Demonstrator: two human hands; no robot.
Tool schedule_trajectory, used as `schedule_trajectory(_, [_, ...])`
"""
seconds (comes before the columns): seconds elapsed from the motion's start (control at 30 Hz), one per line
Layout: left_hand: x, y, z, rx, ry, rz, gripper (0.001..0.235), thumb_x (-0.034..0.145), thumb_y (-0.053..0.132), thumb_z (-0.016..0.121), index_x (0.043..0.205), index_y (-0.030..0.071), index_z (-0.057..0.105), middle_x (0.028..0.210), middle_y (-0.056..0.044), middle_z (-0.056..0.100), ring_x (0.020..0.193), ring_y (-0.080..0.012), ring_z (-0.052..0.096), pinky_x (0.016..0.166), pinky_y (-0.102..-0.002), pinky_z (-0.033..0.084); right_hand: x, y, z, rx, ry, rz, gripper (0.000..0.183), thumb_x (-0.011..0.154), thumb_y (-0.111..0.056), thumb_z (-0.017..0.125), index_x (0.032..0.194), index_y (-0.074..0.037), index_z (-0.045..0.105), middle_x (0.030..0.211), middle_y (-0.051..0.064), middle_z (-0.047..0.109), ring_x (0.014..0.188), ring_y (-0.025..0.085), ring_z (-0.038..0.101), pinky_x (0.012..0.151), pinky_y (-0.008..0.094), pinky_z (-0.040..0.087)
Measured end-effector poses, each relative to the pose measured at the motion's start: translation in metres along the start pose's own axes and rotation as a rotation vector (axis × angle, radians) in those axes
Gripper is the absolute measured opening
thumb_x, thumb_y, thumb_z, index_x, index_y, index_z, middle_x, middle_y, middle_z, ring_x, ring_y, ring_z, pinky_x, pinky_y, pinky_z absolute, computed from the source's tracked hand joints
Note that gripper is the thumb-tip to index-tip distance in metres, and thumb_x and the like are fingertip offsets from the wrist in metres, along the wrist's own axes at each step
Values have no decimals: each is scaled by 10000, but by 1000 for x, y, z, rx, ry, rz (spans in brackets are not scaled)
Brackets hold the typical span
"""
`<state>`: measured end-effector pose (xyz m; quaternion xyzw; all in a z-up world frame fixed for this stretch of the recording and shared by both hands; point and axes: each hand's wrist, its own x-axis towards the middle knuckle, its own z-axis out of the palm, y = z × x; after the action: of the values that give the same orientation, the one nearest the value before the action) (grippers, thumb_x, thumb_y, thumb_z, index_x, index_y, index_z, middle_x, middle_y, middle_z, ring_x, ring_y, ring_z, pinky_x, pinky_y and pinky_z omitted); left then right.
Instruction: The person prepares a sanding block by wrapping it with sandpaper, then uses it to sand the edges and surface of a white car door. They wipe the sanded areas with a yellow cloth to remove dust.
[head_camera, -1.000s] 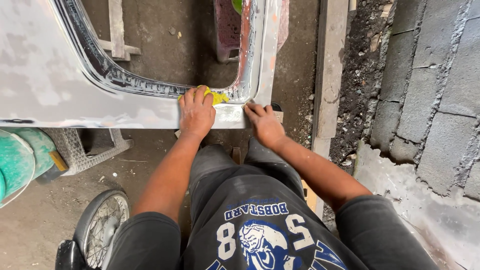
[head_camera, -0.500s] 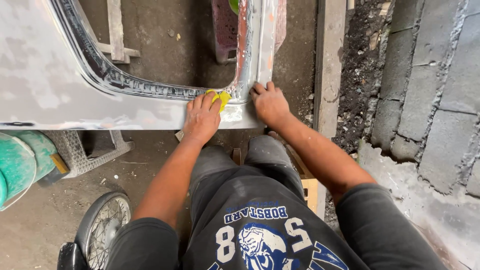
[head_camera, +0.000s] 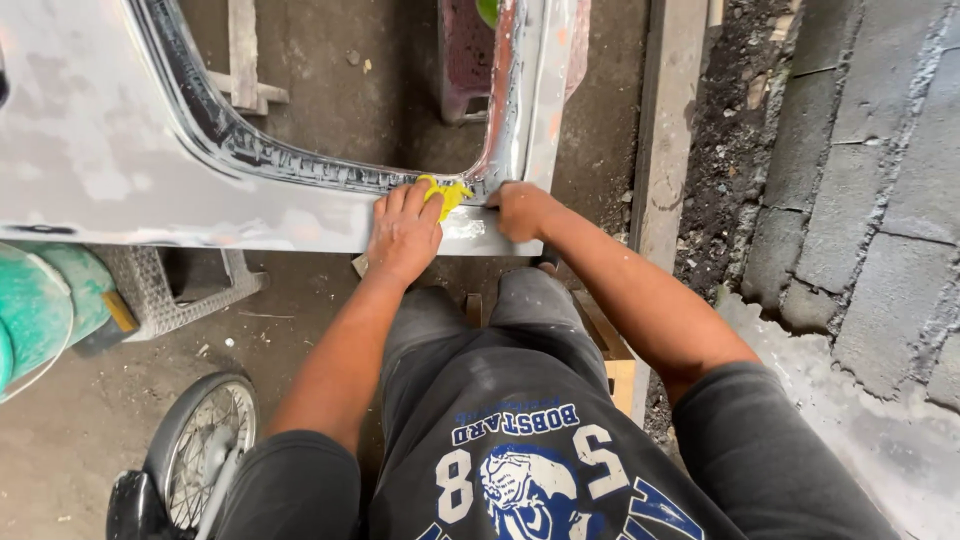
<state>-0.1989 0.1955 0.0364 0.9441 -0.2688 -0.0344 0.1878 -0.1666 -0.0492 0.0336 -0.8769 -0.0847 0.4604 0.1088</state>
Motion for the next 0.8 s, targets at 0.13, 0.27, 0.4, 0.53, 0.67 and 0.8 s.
schedule_trajectory(0.13, [3, 1, 1, 26, 37, -48, 397, 815, 193, 716, 1203, 123, 678, 1401, -65, 569, 1252, -310, 509, 1025, -477, 390, 4, 9, -2, 305, 51, -264, 463, 905, -160, 591, 1349, -112, 711, 1408, 168, 644, 1318, 347, 630, 1143, 388, 512])
schedule_trajectory(0.27, [1, 3, -1, 4, 11, -31, 385, 820, 192, 717, 1195, 117, 677, 1393, -68, 568, 1240, -305, 513, 1031, -482, 393, -22, -13, -15, -148, 96, 4, 394, 870, -123, 584, 1244, -99, 707, 1399, 150, 570, 1255, 380, 529, 995, 445, 493])
schedule_trajectory(0.4, [2, 7, -2, -24, 46, -23, 404, 811, 196, 716, 1201, 101, 673, 1387, -84, 565, 1245, -312, 515, 1035, -483, 394, -9, -19, 4, 52, 83, -63, 327, 909, -220, 632, 1184, -85, 746, 1211, 161, 695, 1286, 295, 538, 1091, 430, 432])
schedule_trajectory(0.53, [3, 7, 4, 35, 68, -45, 384, 819, 192, 711, 1189, 99, 672, 1377, -81, 571, 1233, -320, 516, 1039, -497, 394, -2, -12, 33, 529, 253, -235, 403, 852, -118, 619, 1237, -70, 728, 1274, 164, 683, 1224, 280, 617, 1084, 380, 498])
schedule_trajectory(0.67, [3, 10, 9, 12, 50, -25, 378, 830, 195, 706, 1194, 95, 674, 1378, -82, 569, 1241, -322, 515, 1035, -496, 397, -40, -10, 11, 262, 359, -215, 456, 817, -54, 617, 1264, -87, 700, 1329, 133, 633, 1197, 350, 565, 1044, 428, 470])
schedule_trajectory(0.8, [15, 32, 40, -15, 9, 33, 380, 801, 166, 680, 1176, 105, 688, 1356, -91, 571, 1259, -314, 520, 1019, -483, 404, -52, 19, 18, 252, 526, -130, 444, 880, -41, 624, 1321, -82, 654, 1348, 133, 591, 1147, 405, 542, 1026, 451, 462])
